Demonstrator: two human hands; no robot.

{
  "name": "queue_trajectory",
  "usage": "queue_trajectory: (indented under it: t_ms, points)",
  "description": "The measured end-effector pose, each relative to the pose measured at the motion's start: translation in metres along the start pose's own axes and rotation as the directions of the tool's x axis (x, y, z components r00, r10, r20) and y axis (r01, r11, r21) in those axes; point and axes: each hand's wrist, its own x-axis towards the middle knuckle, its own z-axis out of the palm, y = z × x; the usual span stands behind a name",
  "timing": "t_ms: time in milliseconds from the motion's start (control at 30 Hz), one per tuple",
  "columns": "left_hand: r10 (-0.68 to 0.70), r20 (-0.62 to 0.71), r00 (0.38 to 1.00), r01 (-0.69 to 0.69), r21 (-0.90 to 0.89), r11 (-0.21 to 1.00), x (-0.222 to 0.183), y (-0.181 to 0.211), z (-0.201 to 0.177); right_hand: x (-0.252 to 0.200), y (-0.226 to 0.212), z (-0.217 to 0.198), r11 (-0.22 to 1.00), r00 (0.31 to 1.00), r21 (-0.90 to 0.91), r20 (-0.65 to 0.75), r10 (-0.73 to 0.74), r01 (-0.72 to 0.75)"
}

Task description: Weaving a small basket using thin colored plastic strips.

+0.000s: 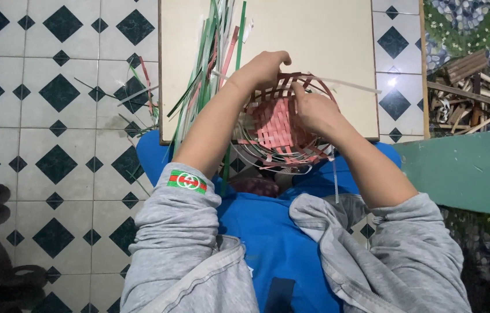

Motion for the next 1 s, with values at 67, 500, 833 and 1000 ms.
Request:
queue_trajectory:
  t_ms: [67,500,833,1000]
  points:
    - [-0.054,0.029,0.998,0.057,-0.092,0.994,-0.012,0.01,-0.009,-0.006,-0.002,-0.003,1.0,1.0,0.026,-0.004,-0.007,0.007]
    - [-0.082,0.023,0.996,0.084,-0.089,0.992,0.017,0.014,0.005,-0.02,-0.001,-0.012,0.993,1.0,0.121,0.011,-0.016,0.015]
    - [0.025,0.037,0.999,-0.027,0.054,0.998,0.007,0.036,-0.006,-0.042,0.184,0.028,-0.044,0.396,0.396,-0.892,0.22,0.917]
    - [0.103,-0.005,0.995,-0.095,0.34,0.936,0.029,0.031,0.014,-0.001,0.176,0.045,-0.014,0.743,0.888,-0.376,0.555,0.459]
